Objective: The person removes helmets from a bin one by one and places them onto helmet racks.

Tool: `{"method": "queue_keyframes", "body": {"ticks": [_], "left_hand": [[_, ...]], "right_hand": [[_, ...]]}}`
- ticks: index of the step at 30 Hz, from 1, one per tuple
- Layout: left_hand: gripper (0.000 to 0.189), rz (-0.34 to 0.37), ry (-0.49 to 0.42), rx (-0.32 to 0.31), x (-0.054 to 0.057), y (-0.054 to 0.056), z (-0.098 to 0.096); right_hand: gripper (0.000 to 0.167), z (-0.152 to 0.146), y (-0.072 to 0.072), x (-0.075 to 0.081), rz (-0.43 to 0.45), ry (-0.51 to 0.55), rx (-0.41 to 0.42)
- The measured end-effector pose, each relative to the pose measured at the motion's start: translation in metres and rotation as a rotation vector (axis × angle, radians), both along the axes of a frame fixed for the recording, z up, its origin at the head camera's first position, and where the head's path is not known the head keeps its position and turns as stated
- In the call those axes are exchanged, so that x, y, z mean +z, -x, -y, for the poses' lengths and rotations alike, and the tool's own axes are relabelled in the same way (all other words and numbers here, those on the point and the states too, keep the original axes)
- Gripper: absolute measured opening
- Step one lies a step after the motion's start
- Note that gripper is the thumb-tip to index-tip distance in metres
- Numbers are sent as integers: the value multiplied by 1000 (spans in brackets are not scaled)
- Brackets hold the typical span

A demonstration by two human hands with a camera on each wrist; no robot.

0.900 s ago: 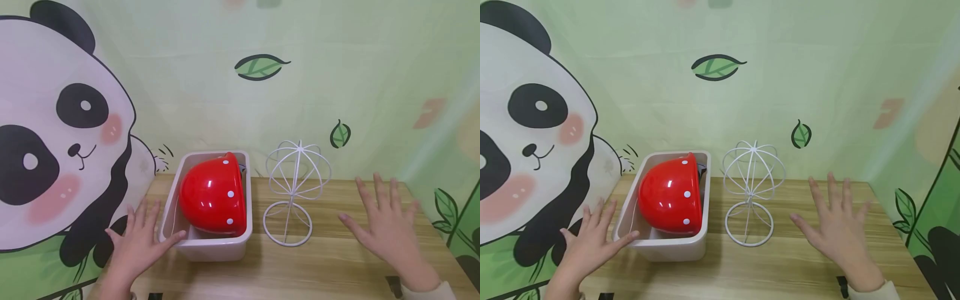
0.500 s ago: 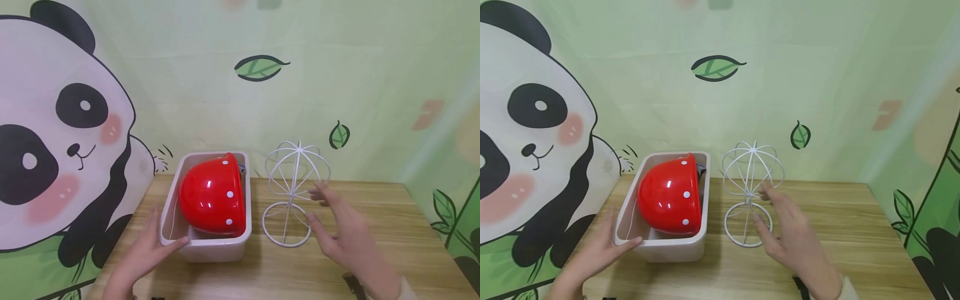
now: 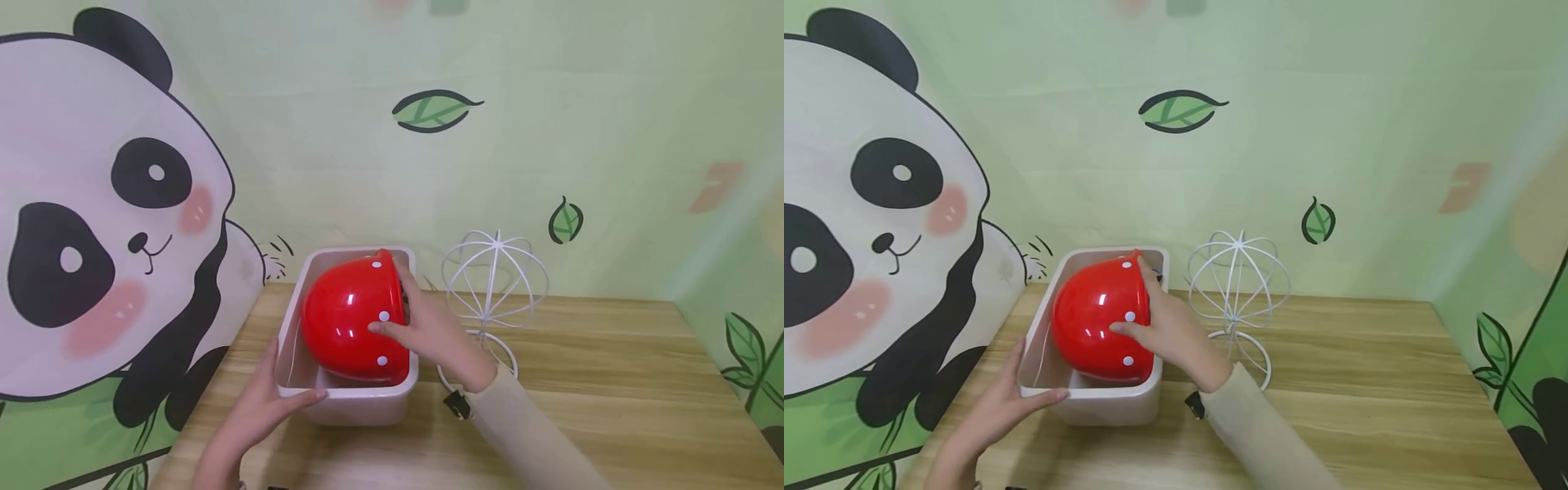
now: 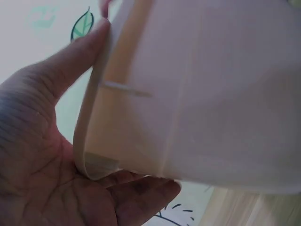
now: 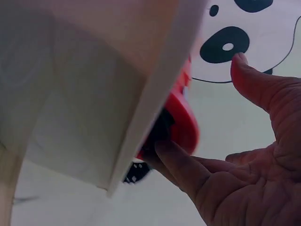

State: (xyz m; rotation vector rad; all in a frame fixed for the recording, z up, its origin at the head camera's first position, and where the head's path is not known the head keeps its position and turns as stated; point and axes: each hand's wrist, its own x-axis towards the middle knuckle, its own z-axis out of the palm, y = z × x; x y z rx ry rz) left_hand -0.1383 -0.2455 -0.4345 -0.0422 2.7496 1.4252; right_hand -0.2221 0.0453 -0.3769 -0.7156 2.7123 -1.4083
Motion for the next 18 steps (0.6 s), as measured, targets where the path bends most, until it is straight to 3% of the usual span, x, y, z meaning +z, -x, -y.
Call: {"method": "queue_keyframes", "body": {"ticks": [4, 7, 11, 18], "left_hand": [[134, 64, -33, 34, 3, 0, -3], [137, 89, -42, 37, 4, 0, -5], [135, 83, -70, 35, 3, 0, -5], [132, 61, -84, 35, 2, 0, -3]], "right_hand": [[118, 14, 23, -5, 78, 11, 34], [114, 19, 34, -10, 150, 31, 65], [111, 19, 40, -14, 238, 67, 104], [104, 24, 47, -18, 254, 163, 102]]}}
